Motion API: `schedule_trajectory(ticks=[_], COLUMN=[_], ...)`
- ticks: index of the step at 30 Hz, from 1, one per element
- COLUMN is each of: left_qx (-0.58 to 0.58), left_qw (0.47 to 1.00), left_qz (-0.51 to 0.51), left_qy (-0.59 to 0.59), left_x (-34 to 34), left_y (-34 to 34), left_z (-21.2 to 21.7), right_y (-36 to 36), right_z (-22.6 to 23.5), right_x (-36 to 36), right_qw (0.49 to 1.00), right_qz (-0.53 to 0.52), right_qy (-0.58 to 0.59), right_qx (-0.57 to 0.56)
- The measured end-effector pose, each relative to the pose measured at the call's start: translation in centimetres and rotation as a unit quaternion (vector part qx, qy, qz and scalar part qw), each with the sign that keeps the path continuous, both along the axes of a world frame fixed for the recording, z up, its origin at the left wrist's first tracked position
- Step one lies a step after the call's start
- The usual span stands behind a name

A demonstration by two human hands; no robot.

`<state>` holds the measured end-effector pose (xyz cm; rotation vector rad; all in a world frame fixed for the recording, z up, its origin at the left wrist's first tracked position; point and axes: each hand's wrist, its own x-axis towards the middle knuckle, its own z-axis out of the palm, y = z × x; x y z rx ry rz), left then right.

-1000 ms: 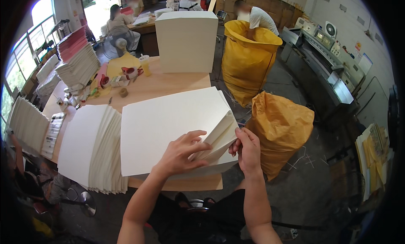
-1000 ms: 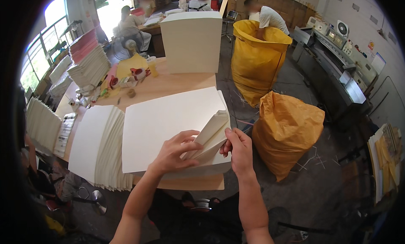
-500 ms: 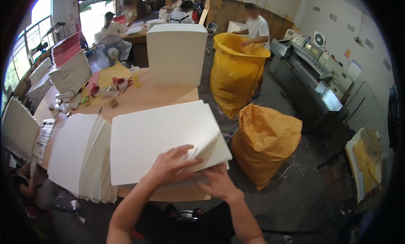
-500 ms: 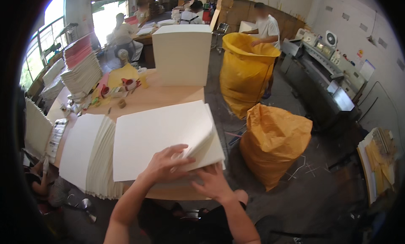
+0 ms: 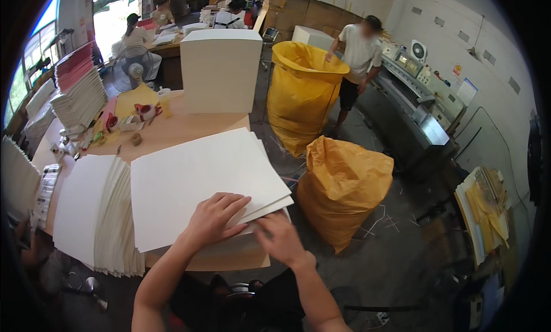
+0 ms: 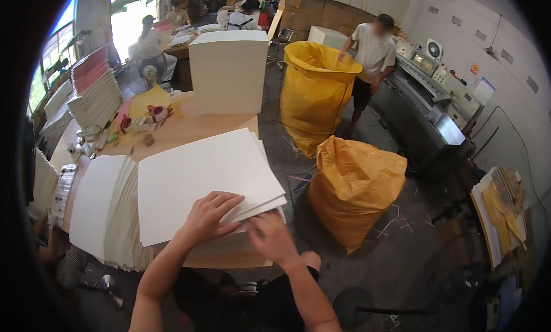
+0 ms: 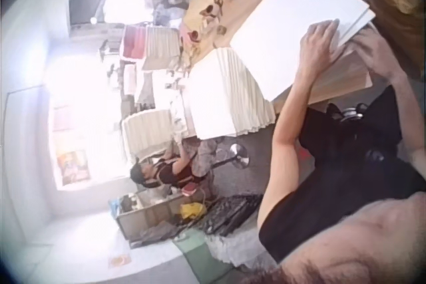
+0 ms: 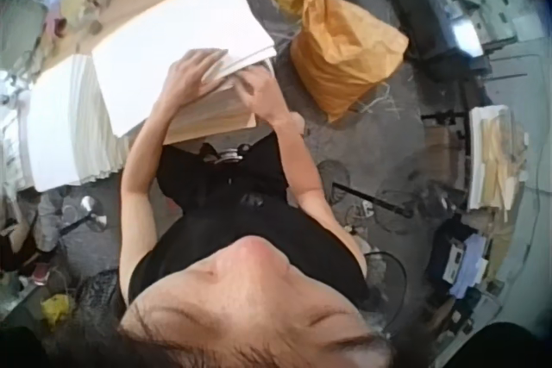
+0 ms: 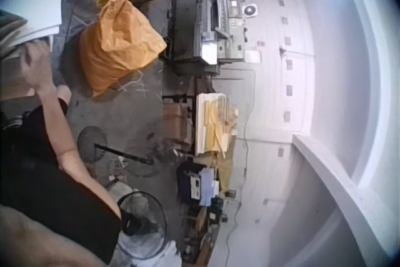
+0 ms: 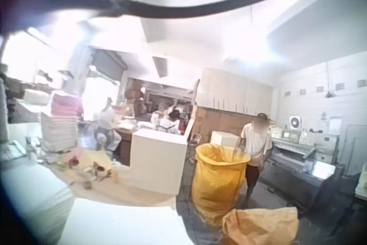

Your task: The person repeatedly picks up small stacks of white paper sheets from a table, aligns them, and places them onto a growing pile. The hands handle the sheets directly without tools, and the process continues throughout the clip.

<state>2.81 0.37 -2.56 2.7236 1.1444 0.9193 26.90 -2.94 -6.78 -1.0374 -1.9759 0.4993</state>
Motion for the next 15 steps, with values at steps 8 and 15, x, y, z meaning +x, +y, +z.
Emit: schedule_trajectory(ticks=[8, 15], left_qx=[-0.071, -0.046], left_qw=[0.997, 0.995], left_qz=[0.027, -0.009], left_qy=[0.002, -0.087], left_x=[0.0, -0.3], left_y=[-0.7, -0.4], left_z=[0.9, 0.9], right_y=[0.0, 1.6], right_z=[3.9, 5.5], right_x=[4.3, -0.1], right_qw=[0.959, 0.958], right_qz=[-0.214, -0.102], right_qy=[-0.114, 0.188], right_qx=[-0.145, -0.192])
